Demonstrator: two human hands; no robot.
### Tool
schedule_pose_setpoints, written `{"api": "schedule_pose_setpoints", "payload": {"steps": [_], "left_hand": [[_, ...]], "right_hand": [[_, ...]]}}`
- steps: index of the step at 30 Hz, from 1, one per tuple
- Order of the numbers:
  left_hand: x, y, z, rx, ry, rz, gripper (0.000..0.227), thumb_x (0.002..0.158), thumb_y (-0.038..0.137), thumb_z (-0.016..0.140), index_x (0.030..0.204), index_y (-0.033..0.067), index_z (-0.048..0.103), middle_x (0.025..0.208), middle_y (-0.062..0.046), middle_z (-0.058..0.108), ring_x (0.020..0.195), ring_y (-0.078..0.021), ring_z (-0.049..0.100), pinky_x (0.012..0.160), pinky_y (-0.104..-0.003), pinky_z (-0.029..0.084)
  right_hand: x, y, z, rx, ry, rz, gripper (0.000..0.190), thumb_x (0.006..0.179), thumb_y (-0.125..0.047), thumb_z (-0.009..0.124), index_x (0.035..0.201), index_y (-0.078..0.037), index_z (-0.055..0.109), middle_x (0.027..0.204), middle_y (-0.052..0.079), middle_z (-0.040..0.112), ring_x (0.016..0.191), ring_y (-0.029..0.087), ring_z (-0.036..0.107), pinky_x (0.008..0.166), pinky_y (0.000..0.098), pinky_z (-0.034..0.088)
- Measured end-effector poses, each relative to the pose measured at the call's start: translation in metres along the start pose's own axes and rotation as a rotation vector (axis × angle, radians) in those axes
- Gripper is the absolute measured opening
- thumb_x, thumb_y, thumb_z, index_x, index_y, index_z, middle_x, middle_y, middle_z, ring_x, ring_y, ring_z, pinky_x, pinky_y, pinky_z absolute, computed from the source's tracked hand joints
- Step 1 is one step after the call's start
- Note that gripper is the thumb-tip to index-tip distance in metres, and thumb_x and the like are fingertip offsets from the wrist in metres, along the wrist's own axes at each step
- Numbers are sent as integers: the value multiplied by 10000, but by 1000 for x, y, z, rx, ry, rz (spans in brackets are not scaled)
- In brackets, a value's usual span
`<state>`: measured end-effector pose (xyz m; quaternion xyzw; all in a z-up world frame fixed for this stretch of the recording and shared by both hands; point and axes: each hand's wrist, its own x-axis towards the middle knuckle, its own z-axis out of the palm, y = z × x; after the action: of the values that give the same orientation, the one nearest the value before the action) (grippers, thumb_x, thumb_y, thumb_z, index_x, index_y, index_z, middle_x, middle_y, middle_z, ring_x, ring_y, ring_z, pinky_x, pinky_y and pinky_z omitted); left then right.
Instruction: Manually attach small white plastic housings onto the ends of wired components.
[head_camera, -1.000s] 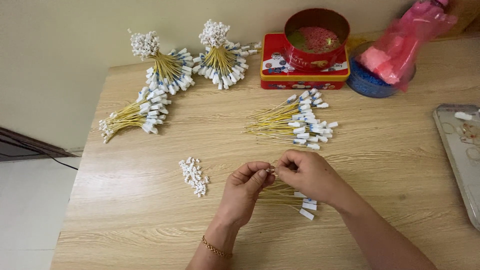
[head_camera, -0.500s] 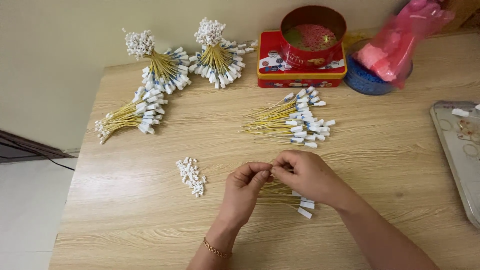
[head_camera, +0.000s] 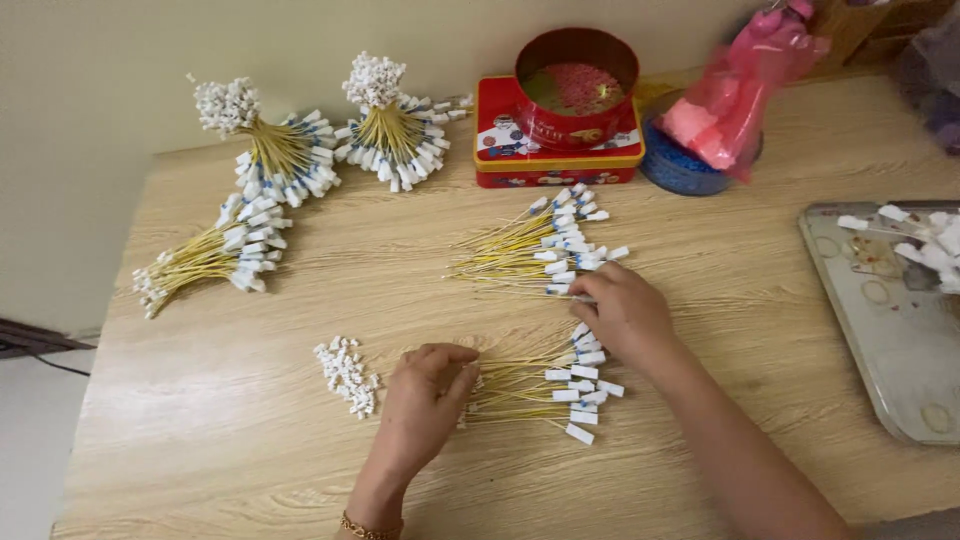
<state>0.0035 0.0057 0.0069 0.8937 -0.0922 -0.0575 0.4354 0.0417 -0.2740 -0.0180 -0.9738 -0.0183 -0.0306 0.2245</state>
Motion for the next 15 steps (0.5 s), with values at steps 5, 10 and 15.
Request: {"api": "schedule_pose_setpoints", "payload": {"steps": [5,10,15], "left_hand": [[4,9,7,-75,-44,-12,202,893,161,719,1066,66,765,964,-116,733,827,-231,669,735,-345,563],[4,13,18,-45,-74,-94,207,897,192,726,1076,97,767,1006,-86,740,858,-225,689,785,-345,571],[5,45,18,260,330,445,309,863,195,748,1150,82,729,1126,-117,741,1143,-306,639,1055,-531,380]], "right_hand": [[5,4,5,-45,-45,27,265,858,-288,742,1080,-146,712,1039,64,652,980,254,653,849,414,529],[6,14,10,40,-93,-4,272,906,-253,711,1133,-104,693,1056,85,664,994,271,647,869,423,525],[-19,-37,-35,45,22,-221,283,869,-220,740,1127,-107,713,1029,102,681,980,291,648,834,425,523]]}}
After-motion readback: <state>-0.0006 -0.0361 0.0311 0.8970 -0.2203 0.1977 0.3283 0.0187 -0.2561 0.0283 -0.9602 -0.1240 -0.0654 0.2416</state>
